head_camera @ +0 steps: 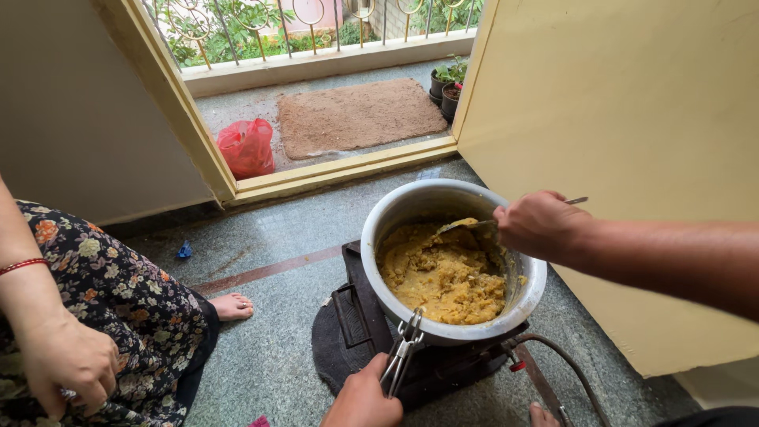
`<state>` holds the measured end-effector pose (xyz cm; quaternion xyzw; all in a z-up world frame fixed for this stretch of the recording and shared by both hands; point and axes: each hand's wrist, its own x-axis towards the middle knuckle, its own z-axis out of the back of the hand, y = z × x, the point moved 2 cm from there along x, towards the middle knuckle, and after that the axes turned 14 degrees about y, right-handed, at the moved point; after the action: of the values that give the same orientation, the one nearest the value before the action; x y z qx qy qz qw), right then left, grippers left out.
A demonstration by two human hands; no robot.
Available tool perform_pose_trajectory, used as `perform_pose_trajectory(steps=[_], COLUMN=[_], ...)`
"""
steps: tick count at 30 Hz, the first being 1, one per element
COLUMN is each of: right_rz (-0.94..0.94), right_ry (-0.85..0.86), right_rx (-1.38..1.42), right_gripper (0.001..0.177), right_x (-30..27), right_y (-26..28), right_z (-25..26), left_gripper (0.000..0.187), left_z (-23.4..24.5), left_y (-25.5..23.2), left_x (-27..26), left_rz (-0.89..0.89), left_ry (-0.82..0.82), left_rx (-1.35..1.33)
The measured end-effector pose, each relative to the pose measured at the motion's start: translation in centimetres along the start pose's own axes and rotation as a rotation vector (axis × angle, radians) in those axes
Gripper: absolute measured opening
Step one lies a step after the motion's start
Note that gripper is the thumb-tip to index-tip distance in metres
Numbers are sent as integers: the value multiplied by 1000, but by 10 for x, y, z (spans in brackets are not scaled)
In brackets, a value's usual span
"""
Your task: The person stirs a thick yellow mixture in a pot on a floor stove, holds the pot handle with a pair of tongs, and mixes in ingredients added from a plate by another person.
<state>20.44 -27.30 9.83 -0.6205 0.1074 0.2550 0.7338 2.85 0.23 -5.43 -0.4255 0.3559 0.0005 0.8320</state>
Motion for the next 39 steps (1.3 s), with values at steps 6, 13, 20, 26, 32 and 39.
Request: perform_pose_trajectory(steps=[6, 13, 20, 26, 32, 39], right_rz=[223, 290, 188, 319, 342, 261], right_ry=[126, 113, -141, 82, 183, 254], right_rx=[262, 28, -255, -95, 13, 261], right_gripper=[10, 17, 35, 16, 3, 9], right_x=[-9, -12, -7, 17, 46, 54], right_y=[-35, -64, -63, -79, -98, -108], right_z=[6, 34, 45, 63, 54, -24], left_gripper=[46, 46, 44, 42, 46, 47], left_z=[-2, 2, 2, 6, 9, 14], left_y=[0, -6, -9, -14, -21, -26], left_x=[-1, -6, -10, -13, -22, -30], left_rz=[-18, 33, 13, 43, 67, 60], left_ry=[-13, 30, 4, 36, 34, 75], left_rx=[3, -16, -12, -18, -24, -19])
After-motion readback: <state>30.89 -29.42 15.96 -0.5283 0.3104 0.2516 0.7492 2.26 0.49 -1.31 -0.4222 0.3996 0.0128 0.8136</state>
